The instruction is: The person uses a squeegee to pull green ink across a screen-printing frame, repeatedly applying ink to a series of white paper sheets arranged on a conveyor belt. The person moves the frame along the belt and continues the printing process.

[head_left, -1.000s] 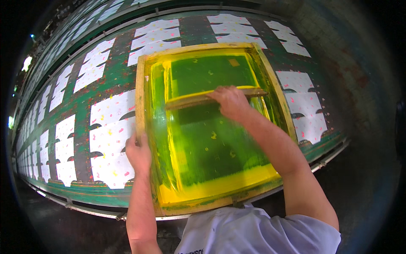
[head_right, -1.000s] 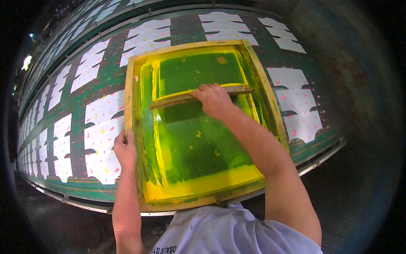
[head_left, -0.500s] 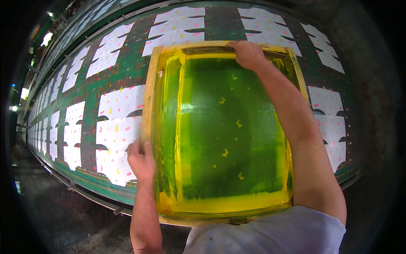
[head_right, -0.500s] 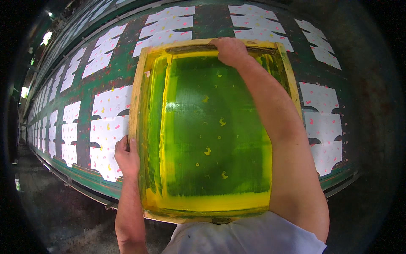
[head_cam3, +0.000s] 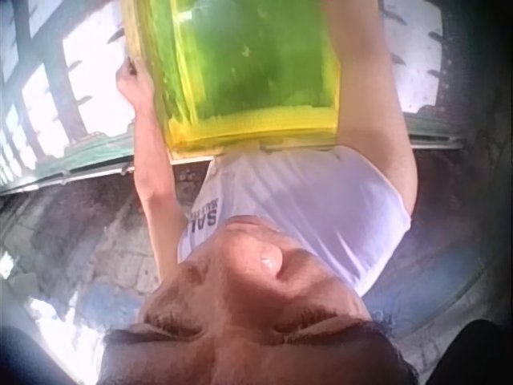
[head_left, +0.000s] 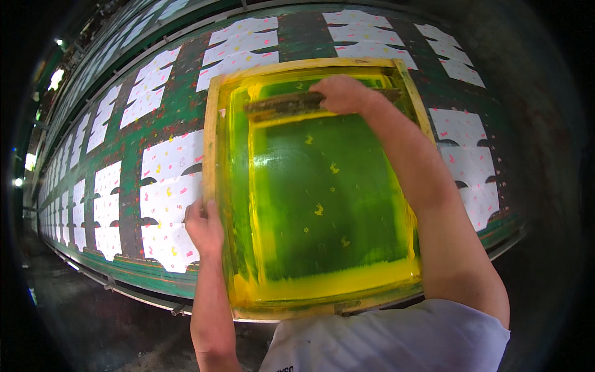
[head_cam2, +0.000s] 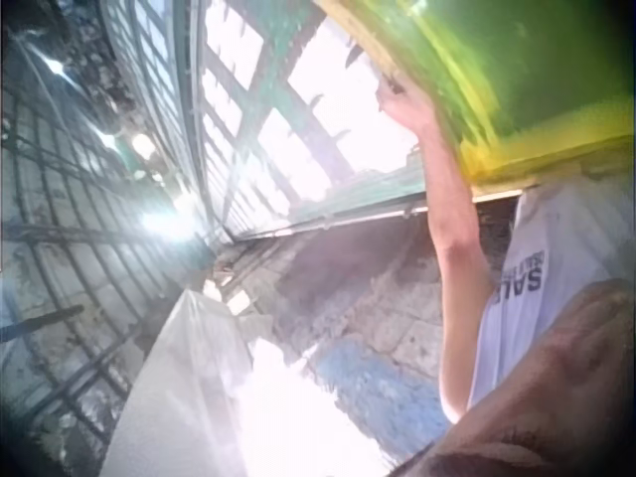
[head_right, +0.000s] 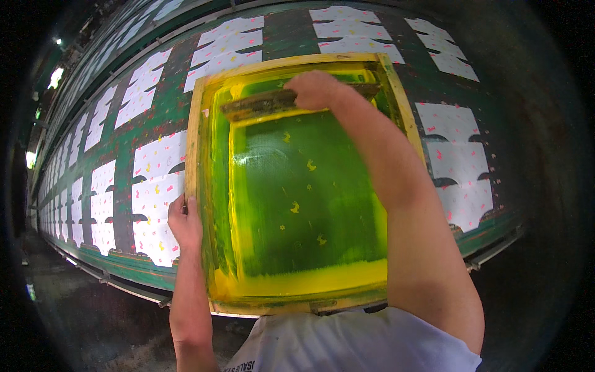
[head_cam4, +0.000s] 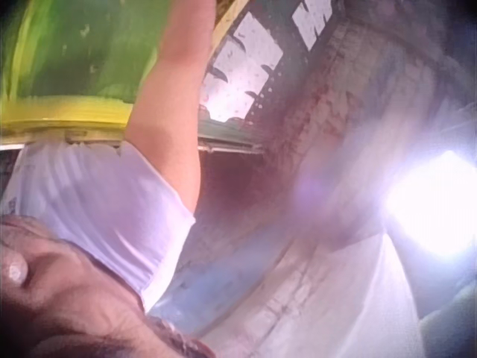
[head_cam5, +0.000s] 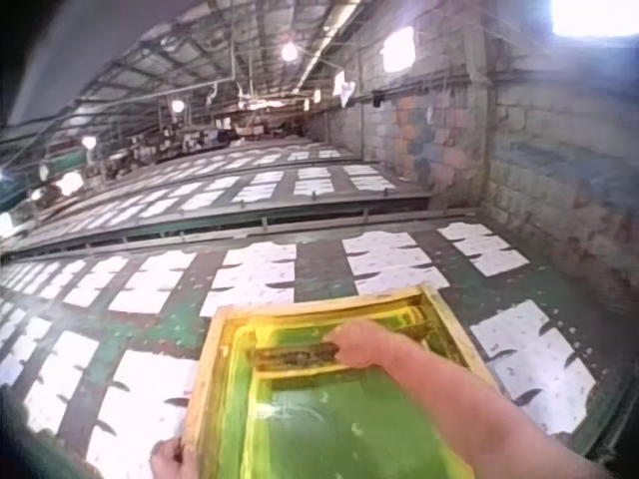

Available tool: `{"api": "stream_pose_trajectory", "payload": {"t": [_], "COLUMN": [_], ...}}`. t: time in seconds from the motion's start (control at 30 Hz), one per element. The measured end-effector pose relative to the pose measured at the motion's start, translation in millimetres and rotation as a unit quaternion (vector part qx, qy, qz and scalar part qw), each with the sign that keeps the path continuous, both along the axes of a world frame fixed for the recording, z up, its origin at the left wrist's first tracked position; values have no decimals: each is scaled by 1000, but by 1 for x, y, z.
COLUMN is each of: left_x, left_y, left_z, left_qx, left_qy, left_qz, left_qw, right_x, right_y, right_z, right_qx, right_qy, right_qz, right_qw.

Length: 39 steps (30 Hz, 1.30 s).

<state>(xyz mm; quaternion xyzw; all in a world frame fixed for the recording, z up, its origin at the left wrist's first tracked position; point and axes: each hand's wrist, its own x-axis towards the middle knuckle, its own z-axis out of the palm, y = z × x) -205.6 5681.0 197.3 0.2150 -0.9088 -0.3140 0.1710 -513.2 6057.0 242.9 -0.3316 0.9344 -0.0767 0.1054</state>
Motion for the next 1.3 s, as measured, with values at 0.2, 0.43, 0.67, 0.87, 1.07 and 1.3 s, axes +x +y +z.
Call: {"api": "stream_pose_trajectory", "payload": {"t": [0.2,0.43,0.67,0.87,1.07,1.3], "left_x": [2,7,11,12,8,9], "left_y": [-3,-8,-9,-7,-7,-5], "left_z": [-2,-3,1,4,-1,1], "left_qx": [17,19,40,4,-46,-139], "left_qy": [11,47,36,6,-45,-150], "left_qz": [-15,-39,-49,-45,-59,-8], "left_qw": [1000,998,997,999,996,979], "right_x": [142,297,428,483,505,497], "right_y": [-1,0,-1,5,19,85], "right_z": [27,41,54,42,20,27], "right_qx": [19,15,-8,-65,-121,-268], "right_qy": [-60,-94,-84,-16,40,-11], "right_qz": [-5,-26,-47,-39,-8,40], "right_qw": [998,995,995,997,992,963]}}
